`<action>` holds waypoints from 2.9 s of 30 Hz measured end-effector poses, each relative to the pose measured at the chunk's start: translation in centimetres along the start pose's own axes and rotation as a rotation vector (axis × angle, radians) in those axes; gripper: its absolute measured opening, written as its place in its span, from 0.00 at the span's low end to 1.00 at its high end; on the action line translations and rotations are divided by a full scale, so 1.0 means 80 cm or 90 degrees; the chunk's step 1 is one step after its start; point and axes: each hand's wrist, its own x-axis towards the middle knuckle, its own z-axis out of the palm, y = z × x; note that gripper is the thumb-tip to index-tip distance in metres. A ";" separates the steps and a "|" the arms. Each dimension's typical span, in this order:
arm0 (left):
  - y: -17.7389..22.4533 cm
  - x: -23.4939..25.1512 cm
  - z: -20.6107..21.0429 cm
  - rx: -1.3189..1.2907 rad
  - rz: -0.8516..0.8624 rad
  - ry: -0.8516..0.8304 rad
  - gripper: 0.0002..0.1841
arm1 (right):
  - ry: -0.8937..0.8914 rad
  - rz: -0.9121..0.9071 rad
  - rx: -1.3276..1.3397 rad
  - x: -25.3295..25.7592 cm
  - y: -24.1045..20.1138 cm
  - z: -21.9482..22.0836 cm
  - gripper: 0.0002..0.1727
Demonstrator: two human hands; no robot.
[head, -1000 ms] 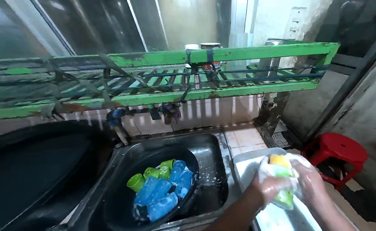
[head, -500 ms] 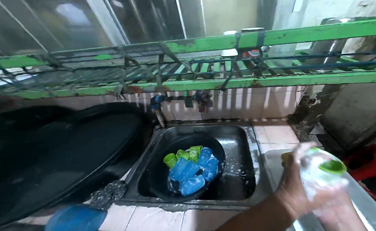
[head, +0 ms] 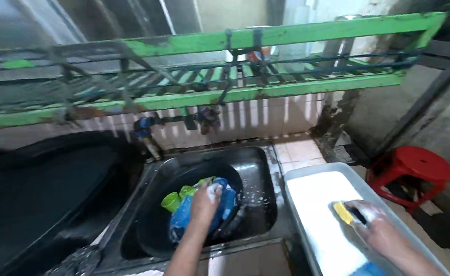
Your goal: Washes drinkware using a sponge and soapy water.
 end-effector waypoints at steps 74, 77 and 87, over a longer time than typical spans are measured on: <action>0.330 -0.133 0.055 -1.157 -0.239 -0.265 0.24 | 0.102 0.214 0.635 -0.052 -0.133 -0.011 0.25; 0.328 -0.131 0.043 -1.225 -0.220 -0.339 0.25 | 0.142 0.088 0.726 -0.050 -0.143 -0.001 0.23; 0.367 -0.156 0.055 -1.055 -0.221 -0.229 0.28 | 0.096 -0.072 0.069 -0.019 -0.116 -0.002 0.27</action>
